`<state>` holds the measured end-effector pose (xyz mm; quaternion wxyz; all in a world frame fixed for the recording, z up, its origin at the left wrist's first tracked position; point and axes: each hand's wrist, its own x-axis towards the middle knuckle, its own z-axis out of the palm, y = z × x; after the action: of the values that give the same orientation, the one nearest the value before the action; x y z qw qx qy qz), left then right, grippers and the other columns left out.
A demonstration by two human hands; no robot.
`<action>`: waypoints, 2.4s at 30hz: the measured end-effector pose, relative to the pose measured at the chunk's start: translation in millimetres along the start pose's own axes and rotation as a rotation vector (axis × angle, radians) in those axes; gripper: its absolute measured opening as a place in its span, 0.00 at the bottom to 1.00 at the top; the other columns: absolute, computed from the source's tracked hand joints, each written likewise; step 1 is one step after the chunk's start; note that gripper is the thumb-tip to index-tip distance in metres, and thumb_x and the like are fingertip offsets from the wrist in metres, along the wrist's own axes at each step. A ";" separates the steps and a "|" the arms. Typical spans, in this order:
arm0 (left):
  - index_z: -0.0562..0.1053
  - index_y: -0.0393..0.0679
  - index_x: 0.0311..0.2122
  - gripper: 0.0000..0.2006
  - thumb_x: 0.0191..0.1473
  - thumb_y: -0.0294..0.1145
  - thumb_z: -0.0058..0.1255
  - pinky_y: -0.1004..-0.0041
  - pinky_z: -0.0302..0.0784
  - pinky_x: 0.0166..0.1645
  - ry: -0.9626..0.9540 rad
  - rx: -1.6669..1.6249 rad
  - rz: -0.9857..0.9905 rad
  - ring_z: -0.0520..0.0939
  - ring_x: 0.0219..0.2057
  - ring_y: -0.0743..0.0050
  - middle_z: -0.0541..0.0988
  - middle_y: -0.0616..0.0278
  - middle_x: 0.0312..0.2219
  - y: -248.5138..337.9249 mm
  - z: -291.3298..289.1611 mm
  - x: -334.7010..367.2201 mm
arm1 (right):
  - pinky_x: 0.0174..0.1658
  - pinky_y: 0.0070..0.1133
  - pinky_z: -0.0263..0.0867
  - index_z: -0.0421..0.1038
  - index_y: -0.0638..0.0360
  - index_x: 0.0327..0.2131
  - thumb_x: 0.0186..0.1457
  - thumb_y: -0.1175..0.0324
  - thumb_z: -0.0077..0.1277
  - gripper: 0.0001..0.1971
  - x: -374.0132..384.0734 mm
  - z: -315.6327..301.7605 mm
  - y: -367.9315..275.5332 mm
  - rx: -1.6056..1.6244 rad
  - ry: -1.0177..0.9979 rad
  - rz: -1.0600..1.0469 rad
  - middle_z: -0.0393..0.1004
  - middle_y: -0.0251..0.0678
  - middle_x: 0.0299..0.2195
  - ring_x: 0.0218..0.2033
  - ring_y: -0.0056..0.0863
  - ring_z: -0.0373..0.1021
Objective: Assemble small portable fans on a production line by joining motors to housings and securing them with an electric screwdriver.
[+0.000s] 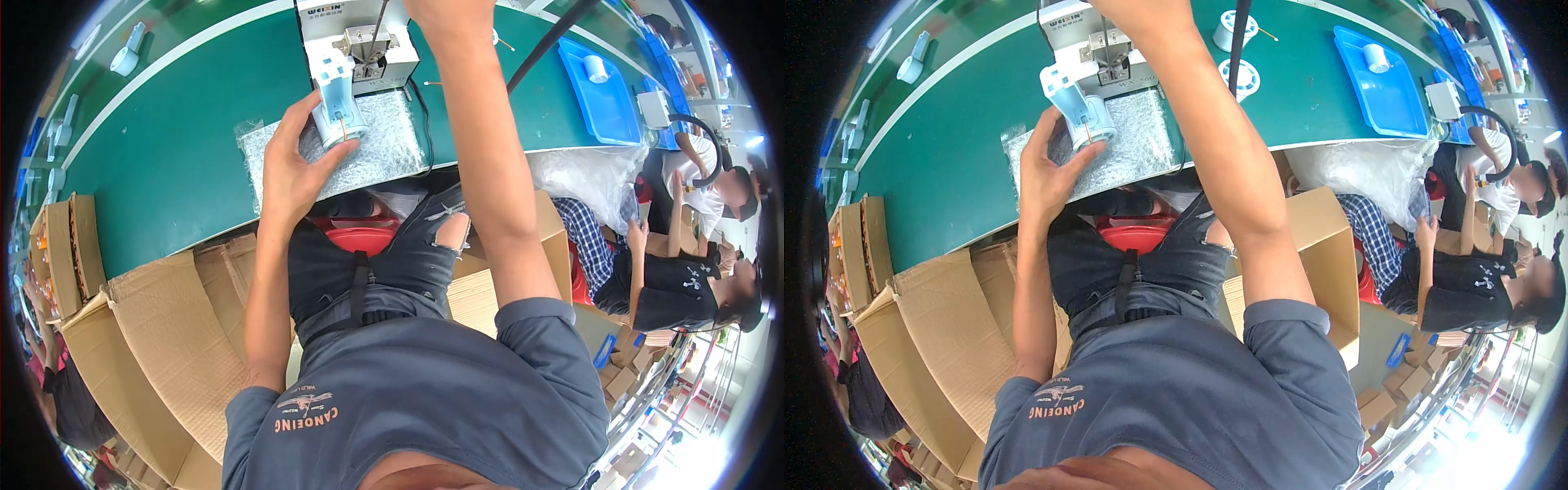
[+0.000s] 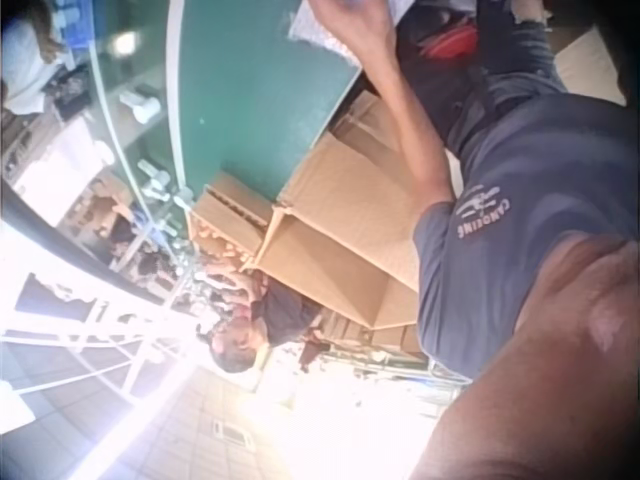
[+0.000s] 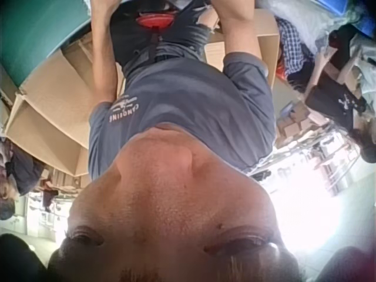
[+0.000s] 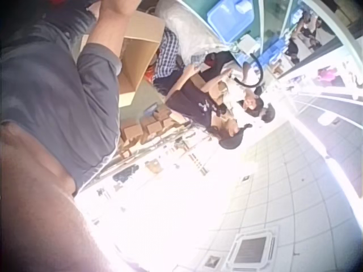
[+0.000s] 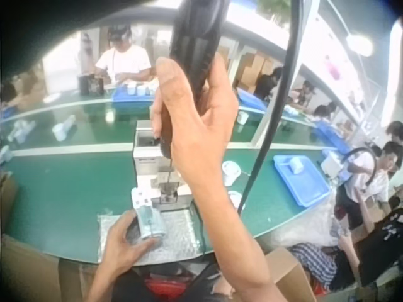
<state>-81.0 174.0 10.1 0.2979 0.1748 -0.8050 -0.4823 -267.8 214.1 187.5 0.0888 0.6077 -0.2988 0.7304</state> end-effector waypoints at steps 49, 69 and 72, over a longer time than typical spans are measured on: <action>0.72 0.36 0.58 0.34 0.45 0.33 0.73 0.64 0.74 0.56 0.032 0.021 0.003 0.81 0.50 0.54 0.79 0.49 0.50 0.6 0.4 -1.0 | 0.20 0.15 0.61 0.67 0.63 0.49 0.68 0.67 0.51 0.12 9.4 -7.7 -1.8 0.054 0.148 0.041 0.71 0.32 0.23 0.17 0.17 0.65; 0.72 0.37 0.58 0.33 0.46 0.32 0.72 0.64 0.75 0.56 0.051 0.068 0.040 0.81 0.51 0.52 0.79 0.49 0.51 5.5 0.8 -1.1 | 0.20 0.15 0.61 0.66 0.62 0.47 0.68 0.68 0.50 0.09 -11.0 -1.8 -21.4 0.029 0.092 0.206 0.71 0.31 0.23 0.16 0.17 0.65; 0.72 0.37 0.57 0.33 0.45 0.32 0.72 0.64 0.75 0.56 0.062 0.085 0.047 0.82 0.50 0.51 0.79 0.49 0.50 10.8 0.9 -0.9 | 0.19 0.15 0.65 0.65 0.62 0.46 0.69 0.65 0.49 0.10 -18.0 4.5 -53.9 0.129 0.158 0.268 0.72 0.36 0.23 0.17 0.20 0.68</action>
<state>-80.8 180.2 19.0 0.3262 0.1834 -0.8191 -0.4348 -233.0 259.2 188.6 -0.0255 0.5075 -0.3221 0.7988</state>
